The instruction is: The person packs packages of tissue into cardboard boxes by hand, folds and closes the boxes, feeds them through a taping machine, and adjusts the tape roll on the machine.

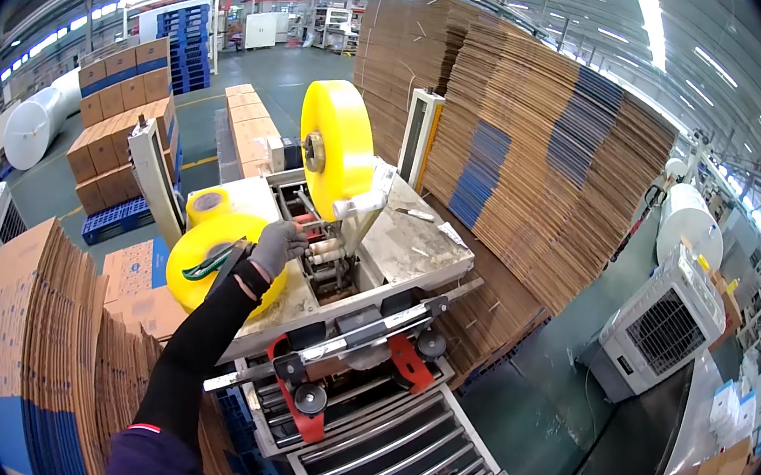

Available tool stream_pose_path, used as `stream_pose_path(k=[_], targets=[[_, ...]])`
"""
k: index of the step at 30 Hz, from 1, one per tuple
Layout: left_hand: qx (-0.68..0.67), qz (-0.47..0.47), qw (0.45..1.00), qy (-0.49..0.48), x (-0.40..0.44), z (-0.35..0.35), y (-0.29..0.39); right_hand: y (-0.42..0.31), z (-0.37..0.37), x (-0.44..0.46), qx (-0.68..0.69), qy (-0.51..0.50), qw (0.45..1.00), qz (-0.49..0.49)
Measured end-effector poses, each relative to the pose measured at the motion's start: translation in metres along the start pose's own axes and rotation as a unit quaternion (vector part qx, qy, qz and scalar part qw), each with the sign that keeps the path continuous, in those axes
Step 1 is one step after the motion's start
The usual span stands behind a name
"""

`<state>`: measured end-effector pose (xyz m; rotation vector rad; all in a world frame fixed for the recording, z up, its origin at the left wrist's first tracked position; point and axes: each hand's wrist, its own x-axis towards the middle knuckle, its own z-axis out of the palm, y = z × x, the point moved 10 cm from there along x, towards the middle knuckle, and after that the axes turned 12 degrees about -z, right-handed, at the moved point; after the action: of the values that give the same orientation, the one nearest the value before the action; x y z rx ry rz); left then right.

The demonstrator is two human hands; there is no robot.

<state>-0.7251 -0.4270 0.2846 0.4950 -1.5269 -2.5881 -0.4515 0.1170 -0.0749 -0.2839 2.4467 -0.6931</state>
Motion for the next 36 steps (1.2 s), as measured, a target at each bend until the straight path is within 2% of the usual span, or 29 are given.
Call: stream_pose_path(k=[2, 3, 6, 14, 31, 34, 36], targets=[[0.032, 0.006, 0.998, 0.045, -0.019, 0.004, 0.004, -0.006, -0.002, 0.006, 0.006, 0.002, 1.0, -0.003], [0.038, 0.002, 0.999, 0.002, -0.021, 0.009, 0.007, -0.008, -0.001, 0.009, 0.003, 0.0, 1.0, -0.005], [0.003, -0.006, 1.0, -0.02, -0.03, 0.015, 0.018, -0.012, -0.004, 0.016, -0.002, -0.008, 1.0, -0.015], [0.02, -0.011, 1.0, -0.014, -0.037, 0.013, 0.012, -0.021, -0.009, 0.025, -0.013, -0.018, 0.999, -0.027], [0.088, -0.054, 0.986, -0.127, -0.046, 0.051, -0.005, -0.023, -0.007, 0.032, -0.03, -0.035, 0.999, -0.019], [0.133, -0.001, 0.985, -0.108, -0.063, 0.062, 0.014, -0.025, -0.007, 0.033, -0.028, -0.036, 0.999, -0.021], [0.163, 0.112, 0.977, -0.08, -0.069, 0.062, 0.04, -0.026, -0.006, 0.035, -0.022, -0.034, 0.999, -0.023]])
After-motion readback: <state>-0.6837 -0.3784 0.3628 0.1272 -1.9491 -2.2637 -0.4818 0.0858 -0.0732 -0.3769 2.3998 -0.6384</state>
